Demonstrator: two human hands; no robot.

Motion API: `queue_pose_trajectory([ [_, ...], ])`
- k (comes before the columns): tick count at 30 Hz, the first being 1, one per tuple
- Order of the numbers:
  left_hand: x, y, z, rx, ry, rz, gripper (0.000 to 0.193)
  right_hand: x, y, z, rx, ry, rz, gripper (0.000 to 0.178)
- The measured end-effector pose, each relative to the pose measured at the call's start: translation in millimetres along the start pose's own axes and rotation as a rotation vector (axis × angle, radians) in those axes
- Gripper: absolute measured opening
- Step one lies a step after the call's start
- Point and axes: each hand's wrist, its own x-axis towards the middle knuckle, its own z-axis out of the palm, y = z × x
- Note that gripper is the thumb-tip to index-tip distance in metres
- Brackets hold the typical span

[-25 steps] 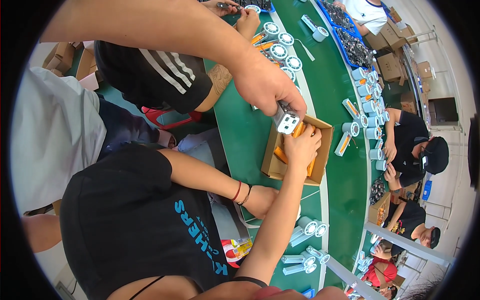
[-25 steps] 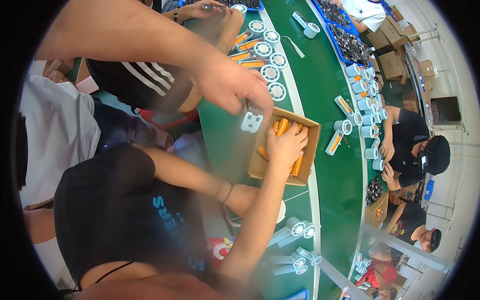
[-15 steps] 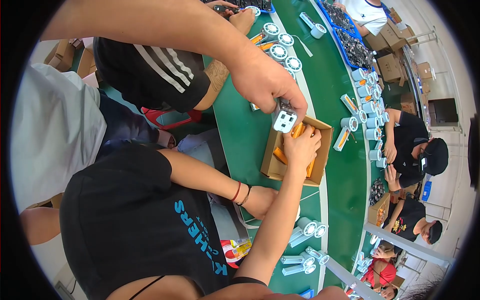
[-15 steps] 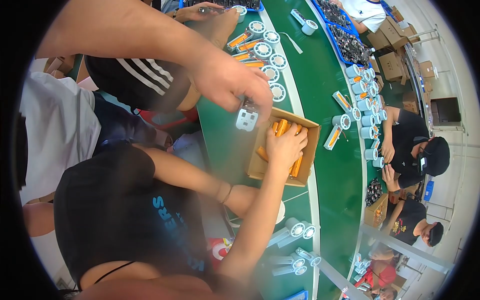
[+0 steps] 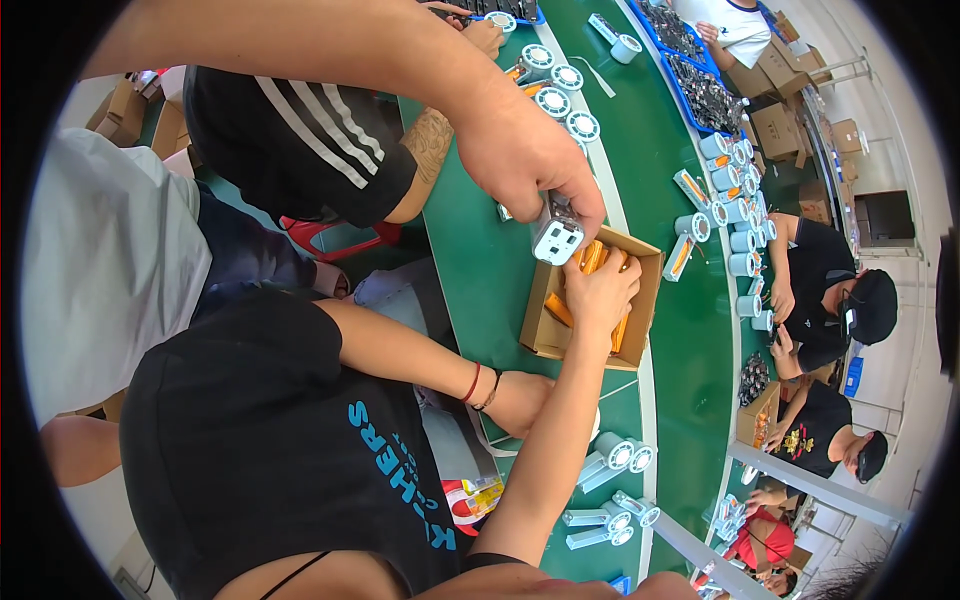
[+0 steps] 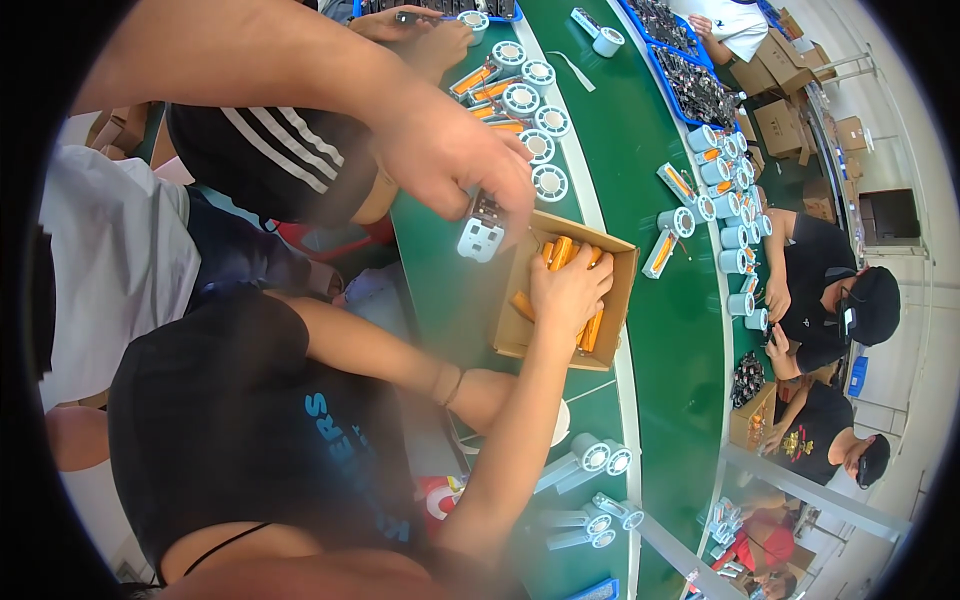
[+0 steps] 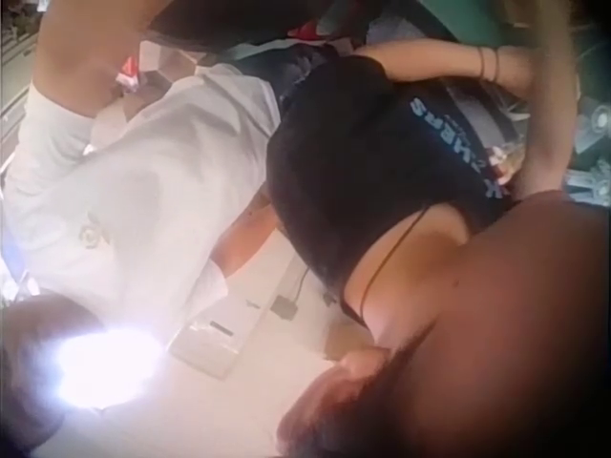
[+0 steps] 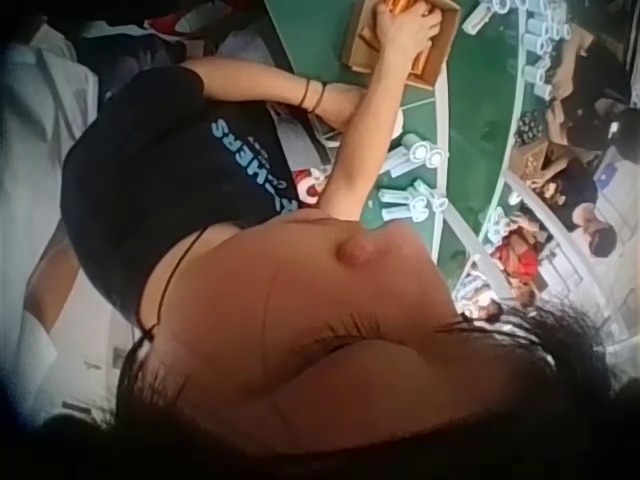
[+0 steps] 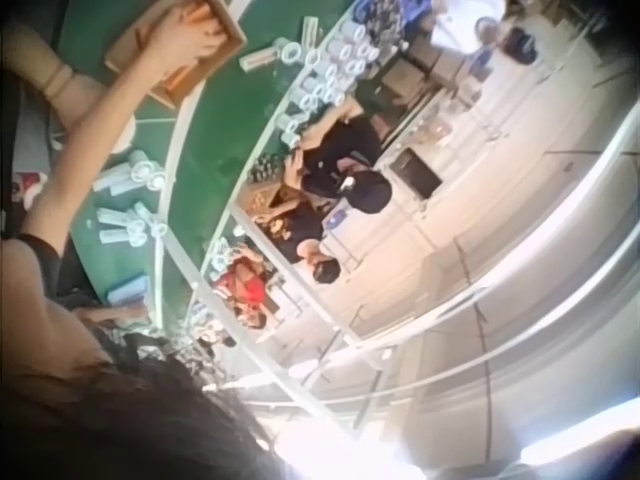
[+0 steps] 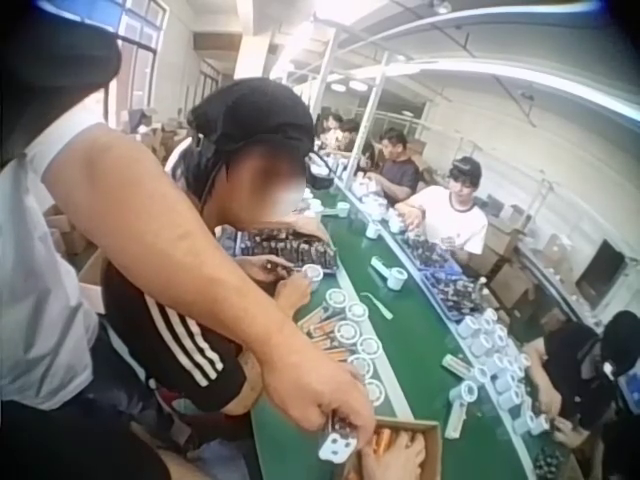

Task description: Assembling small circular white frames by applying adhesive rings and attaching orange components.

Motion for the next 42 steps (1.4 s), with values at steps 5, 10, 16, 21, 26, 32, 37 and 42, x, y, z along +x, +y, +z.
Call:
queue_pose_trajectory([
  [5, 3.7, -0.5, 5.2, 0.036, -0.031, 0.020, 0.031, -0.4, 5.3, -1.3, -0.001, -0.021, 0.004, 0.083],
  [10, 7.0, 0.0, 15.7, -0.087, 0.024, -0.017, 0.031, -3.0, 10.2, -1.9, 0.005, -0.030, 0.009, 0.083],
  [16, 9.0, -3.4, 25.2, -0.047, 0.074, 0.038, 0.031, -3.6, 15.5, -3.4, 0.007, -0.032, 0.007, 0.082],
  [21, 10.3, -4.7, 34.7, 0.005, 0.090, 0.048, 0.032, -5.3, 19.0, -9.6, 0.015, -0.066, 0.006, 0.080],
  [26, 11.8, -0.1, 37.3, -0.059, 0.052, -0.023, 0.033, -6.9, 23.1, -9.3, 0.063, -0.062, 0.018, 0.086],
  [32, 14.9, 4.2, 35.5, 0.008, 0.049, 0.018, 0.035, -9.8, 38.5, -3.2, 0.116, -0.037, -0.048, 0.075],
  [37, 18.2, 9.3, 35.7, -0.047, 0.006, -0.059, 0.037, -11.4, 44.2, -8.4, 0.147, -0.072, -0.073, 0.071],
  [42, 19.9, 11.3, 39.3, -0.034, -0.007, -0.053, 0.037, -17.1, 40.1, -19.8, 0.124, -0.103, -0.039, 0.067],
])
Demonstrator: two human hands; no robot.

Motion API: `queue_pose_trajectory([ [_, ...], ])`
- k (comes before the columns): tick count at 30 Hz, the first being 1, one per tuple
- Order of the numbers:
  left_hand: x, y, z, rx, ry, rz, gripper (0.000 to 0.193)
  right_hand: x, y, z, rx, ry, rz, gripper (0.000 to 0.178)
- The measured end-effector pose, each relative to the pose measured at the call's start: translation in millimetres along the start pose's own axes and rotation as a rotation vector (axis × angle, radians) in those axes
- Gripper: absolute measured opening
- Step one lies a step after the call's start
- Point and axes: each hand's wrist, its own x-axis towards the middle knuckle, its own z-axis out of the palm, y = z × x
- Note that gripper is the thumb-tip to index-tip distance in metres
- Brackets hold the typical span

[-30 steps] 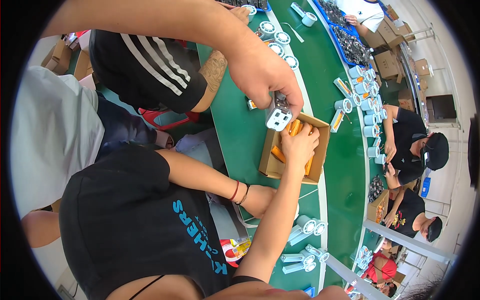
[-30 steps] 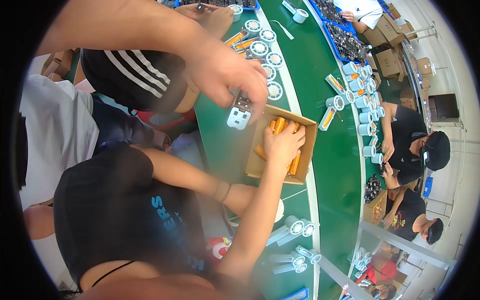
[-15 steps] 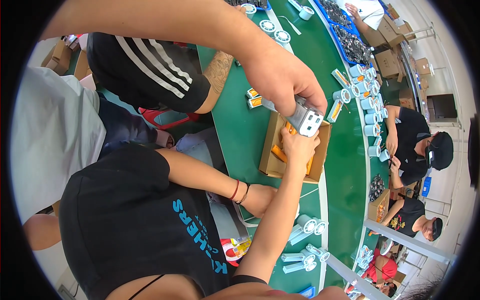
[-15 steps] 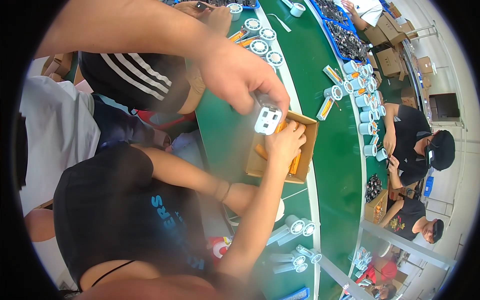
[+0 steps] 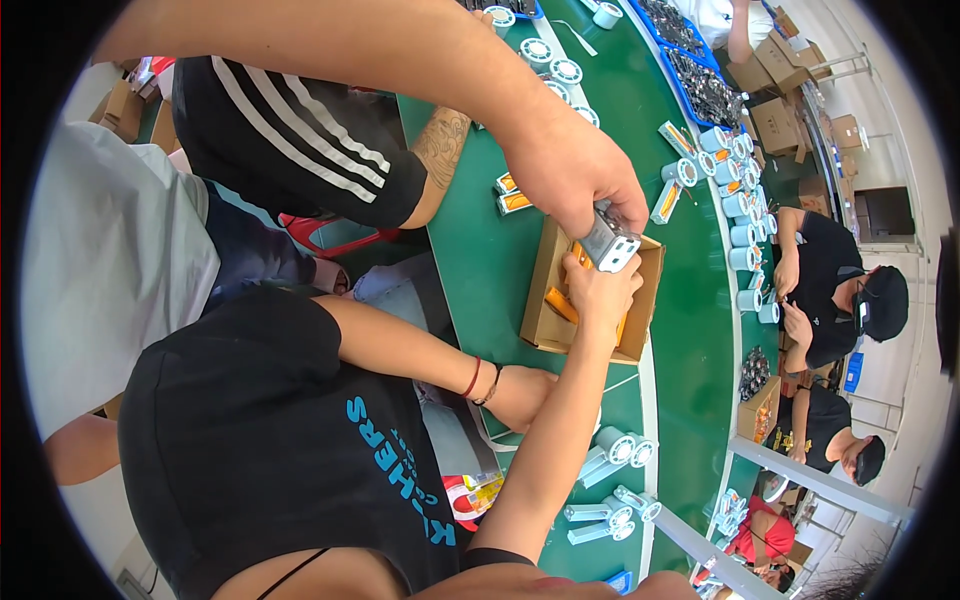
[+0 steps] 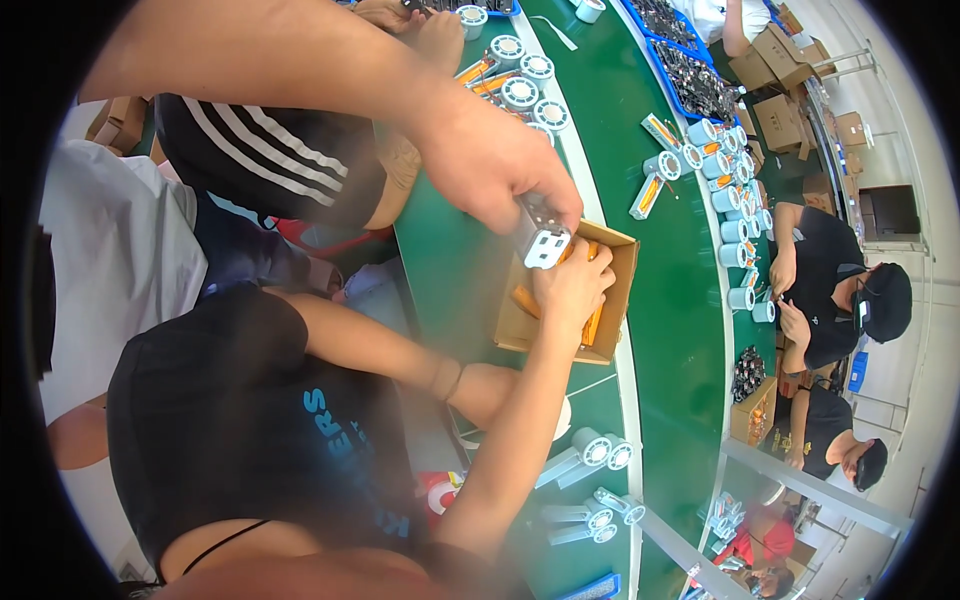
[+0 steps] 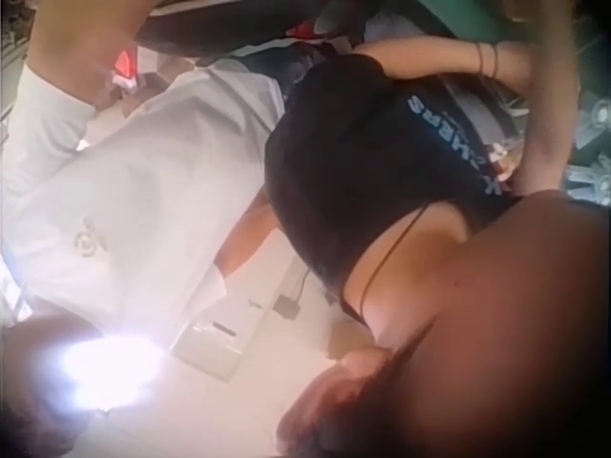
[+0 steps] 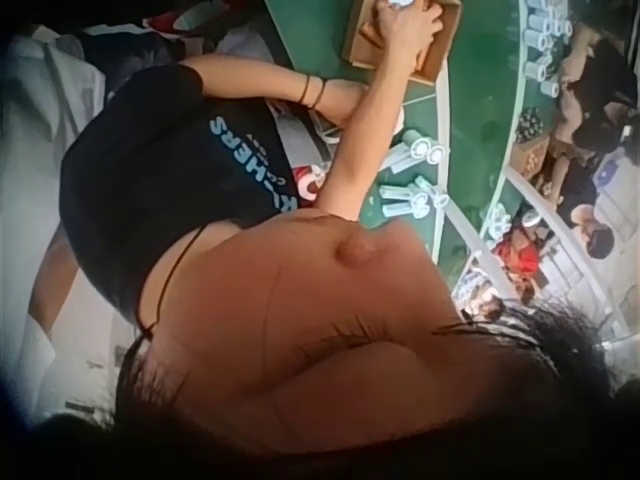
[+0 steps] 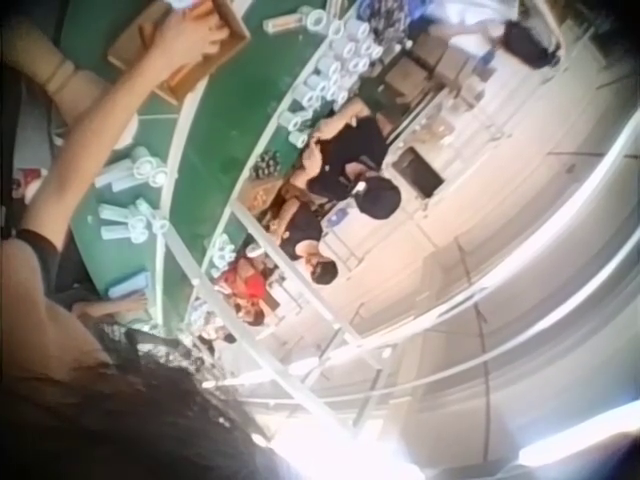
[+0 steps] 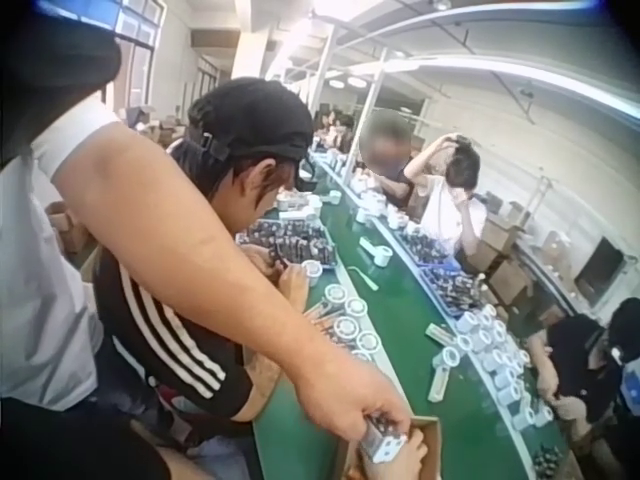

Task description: Assembling small circular white frames by applying adhesive rings and attaching orange components.

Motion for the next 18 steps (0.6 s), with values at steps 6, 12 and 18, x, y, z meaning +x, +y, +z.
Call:
queue_pose_trajectory([
  [6, 2.1, 8.7, -2.0, -0.055, 0.003, -0.026, 0.035, 0.5, -1.3, -0.7, -0.081, 0.011, 0.013, 0.079],
  [12, 5.2, 4.8, 5.0, -0.070, 0.004, -0.046, 0.034, -0.8, -0.5, -0.2, -0.131, 0.006, 0.025, 0.072],
  [18, 9.0, 5.6, 7.7, -0.098, -0.009, -0.068, 0.034, -1.7, 6.8, 0.4, -0.148, 0.028, 0.025, 0.067],
])
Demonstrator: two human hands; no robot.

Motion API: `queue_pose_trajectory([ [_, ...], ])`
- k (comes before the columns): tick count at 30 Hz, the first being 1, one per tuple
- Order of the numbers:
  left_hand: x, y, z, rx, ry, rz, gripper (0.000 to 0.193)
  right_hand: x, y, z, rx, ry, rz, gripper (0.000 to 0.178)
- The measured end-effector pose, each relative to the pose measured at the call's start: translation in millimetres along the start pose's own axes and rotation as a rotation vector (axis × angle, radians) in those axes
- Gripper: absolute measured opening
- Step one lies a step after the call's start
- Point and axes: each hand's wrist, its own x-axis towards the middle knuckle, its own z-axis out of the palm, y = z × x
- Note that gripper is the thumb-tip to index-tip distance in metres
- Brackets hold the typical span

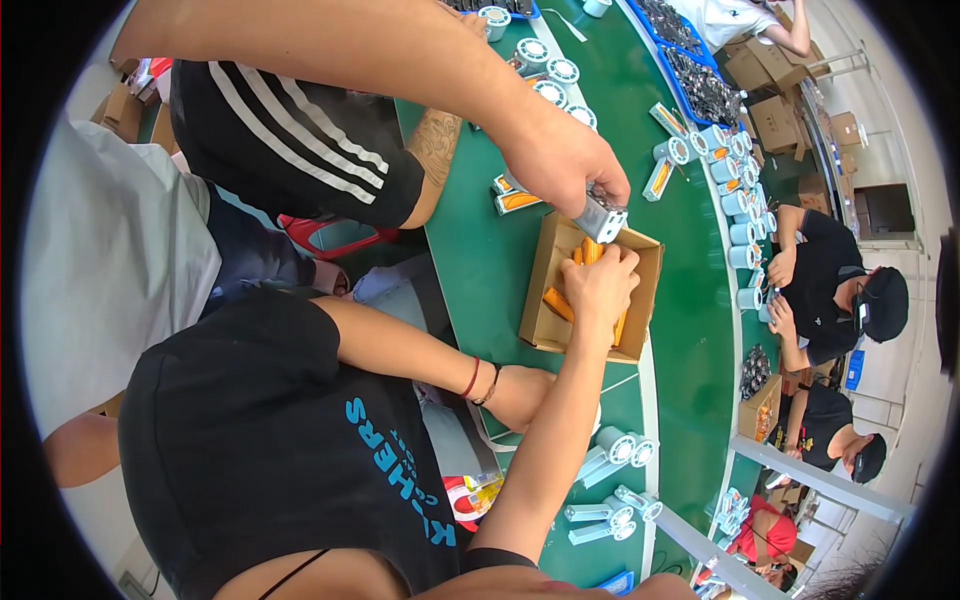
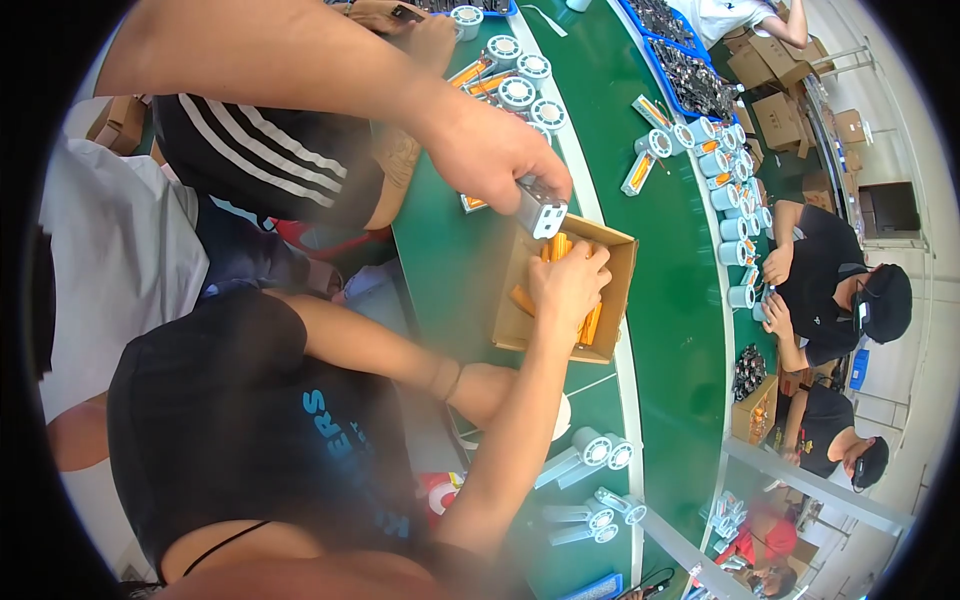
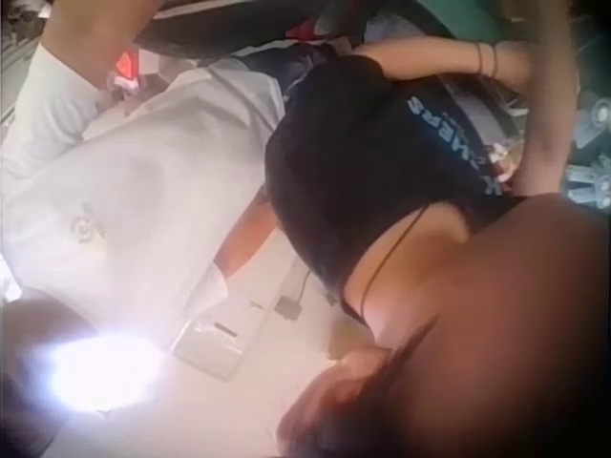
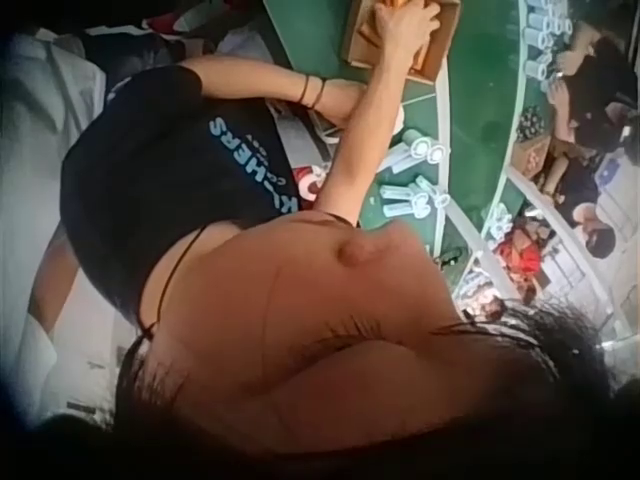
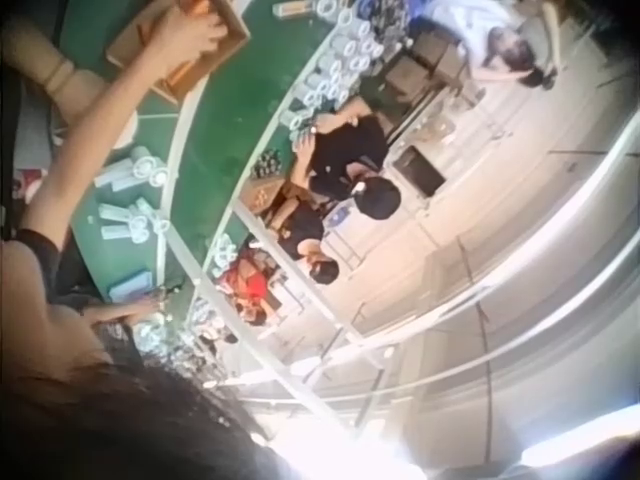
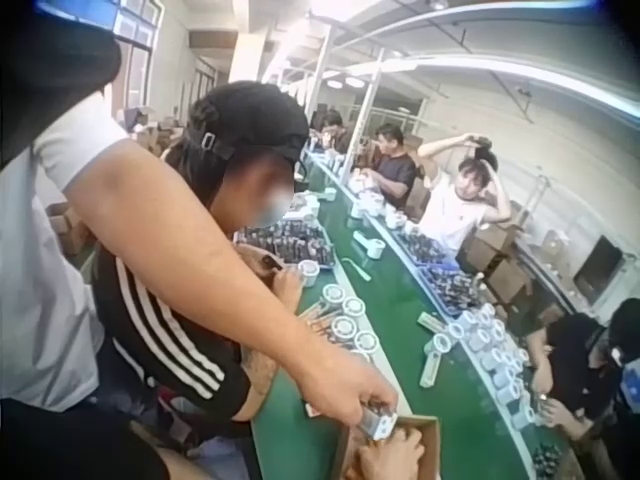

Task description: Assembling small circular white frames by applying adhesive rings and attaching orange components.

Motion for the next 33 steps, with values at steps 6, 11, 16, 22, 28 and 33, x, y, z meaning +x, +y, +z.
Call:
queue_pose_trajectory([
  [6, 0.2, -2.8, 3.1, 0.050, 0.019, 0.053, 0.034, -3.2, 4.3, -3.3, 0.096, 0.052, 0.015, 0.059],
  [11, 0.1, -5.0, 6.9, 0.080, 0.042, 0.104, 0.035, -5.8, 3.8, -3.0, 0.058, 0.062, 0.027, 0.057],
  [16, 1.3, -8.3, 11.1, 0.105, 0.033, 0.092, 0.036, -6.1, 10.7, 0.2, 0.118, 0.082, 0.043, 0.057],
  [22, 4.8, -2.3, 4.4, 0.046, 0.038, 0.105, 0.036, -7.0, 20.4, 0.5, 0.176, 0.152, 0.003, 0.060],
  [28, 6.0, -9.4, 12.4, 0.064, 0.028, 0.140, 0.036, -6.5, 24.4, -0.6, 0.346, 0.185, 0.056, 0.063],
  [33, 7.7, -11.8, 13.5, 0.127, -0.033, 0.101, 0.036, -5.2, 30.2, -1.6, 0.380, 0.154, 0.056, 0.061],
])
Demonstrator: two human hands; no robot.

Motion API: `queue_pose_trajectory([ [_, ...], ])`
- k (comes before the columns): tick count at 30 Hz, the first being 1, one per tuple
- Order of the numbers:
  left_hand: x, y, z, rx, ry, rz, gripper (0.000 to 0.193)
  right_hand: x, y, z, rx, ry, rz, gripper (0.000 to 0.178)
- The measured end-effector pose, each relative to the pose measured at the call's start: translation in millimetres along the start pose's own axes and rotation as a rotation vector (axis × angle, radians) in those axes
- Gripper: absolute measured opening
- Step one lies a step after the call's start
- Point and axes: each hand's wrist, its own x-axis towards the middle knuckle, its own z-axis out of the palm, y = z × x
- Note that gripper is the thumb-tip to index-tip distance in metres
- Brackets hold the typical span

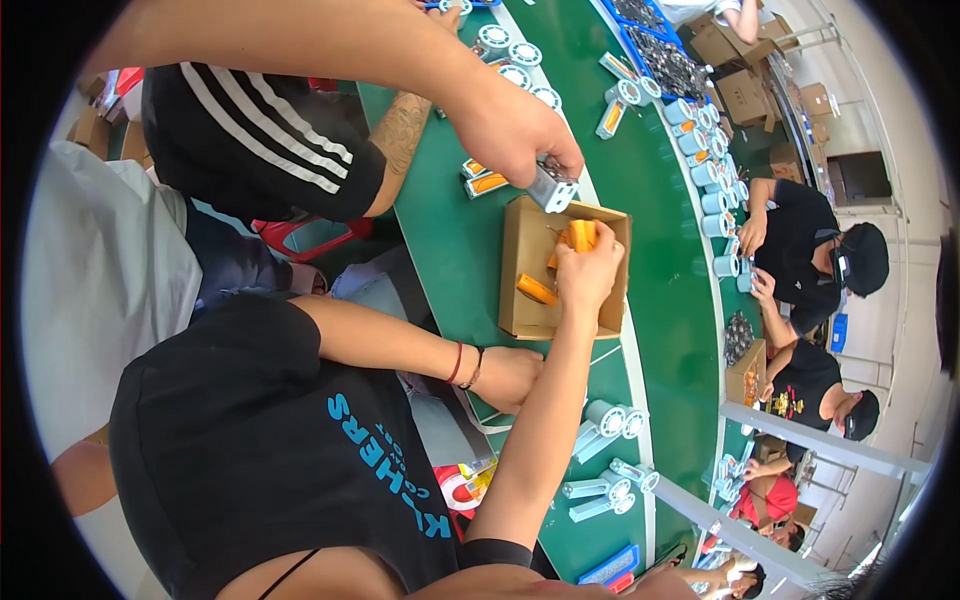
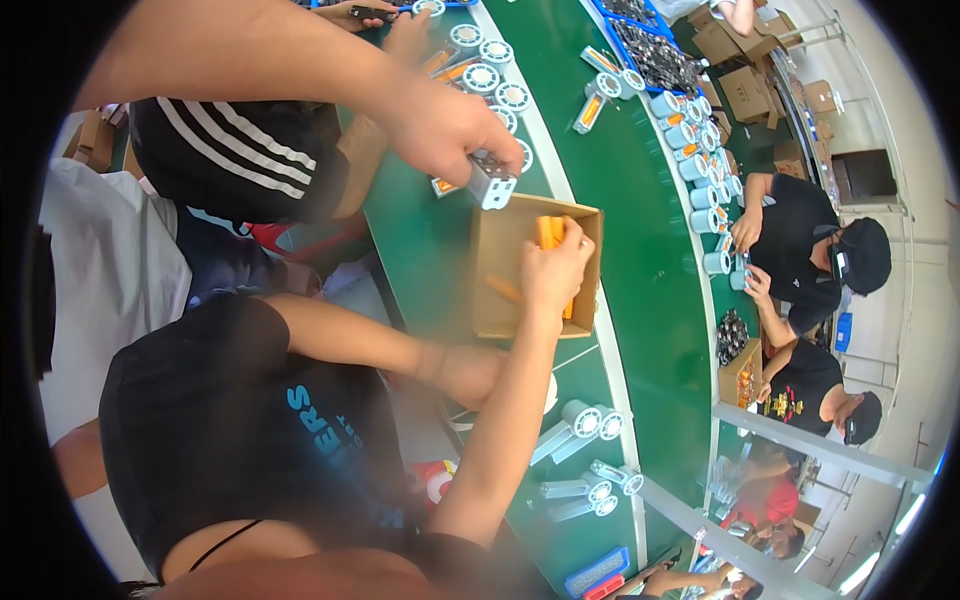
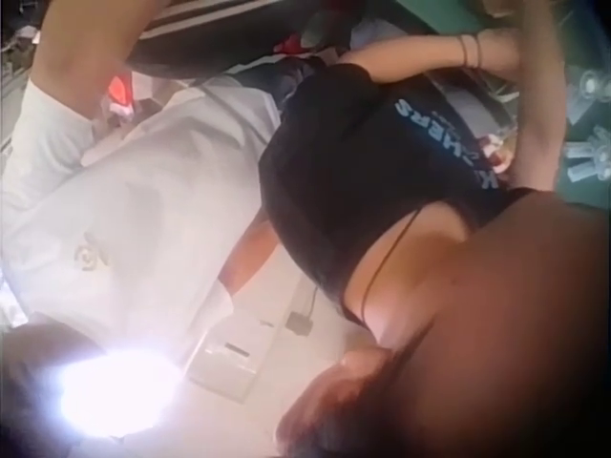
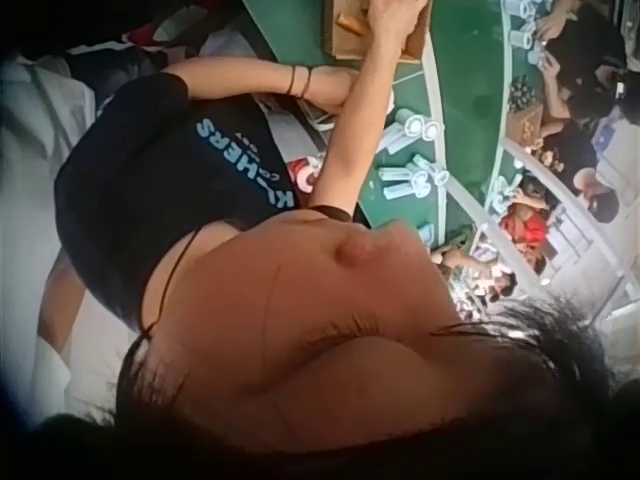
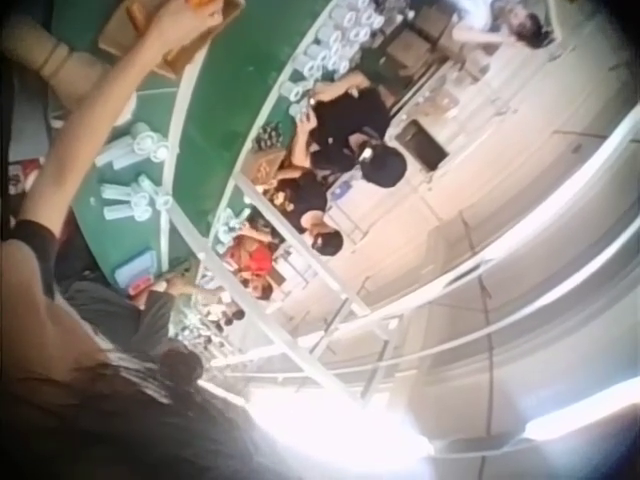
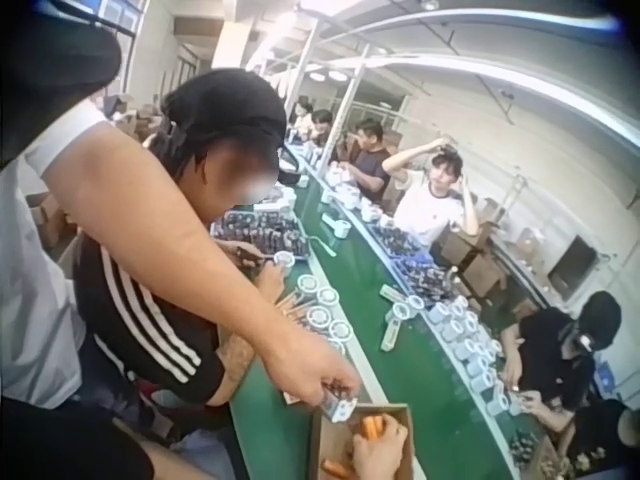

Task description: Assembling small circular white frames by applying adhesive rings and attaching orange components.

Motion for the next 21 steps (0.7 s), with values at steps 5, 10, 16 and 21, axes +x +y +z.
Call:
queue_pose_trajectory([
  [5, -1.0, 4.6, -9.6, -0.115, 0.081, -0.030, 0.036, -7.5, -21.2, 11.8, -0.220, -0.095, -0.073, 0.057],
  [10, 0.4, 8.7, -17.0, -0.156, 0.075, -0.079, 0.037, -2.7, -21.0, 14.1, -0.260, -0.135, -0.090, 0.055],
  [16, 1.1, 13.4, -24.2, -0.044, 0.009, -0.080, 0.036, -4.0, -16.8, 15.9, -0.210, -0.092, -0.095, 0.057],
  [21, 7.6, 2.3, -17.9, -0.127, -0.008, -0.062, 0.032, -1.6, -12.4, 10.2, -0.153, -0.102, -0.031, 0.060],
])
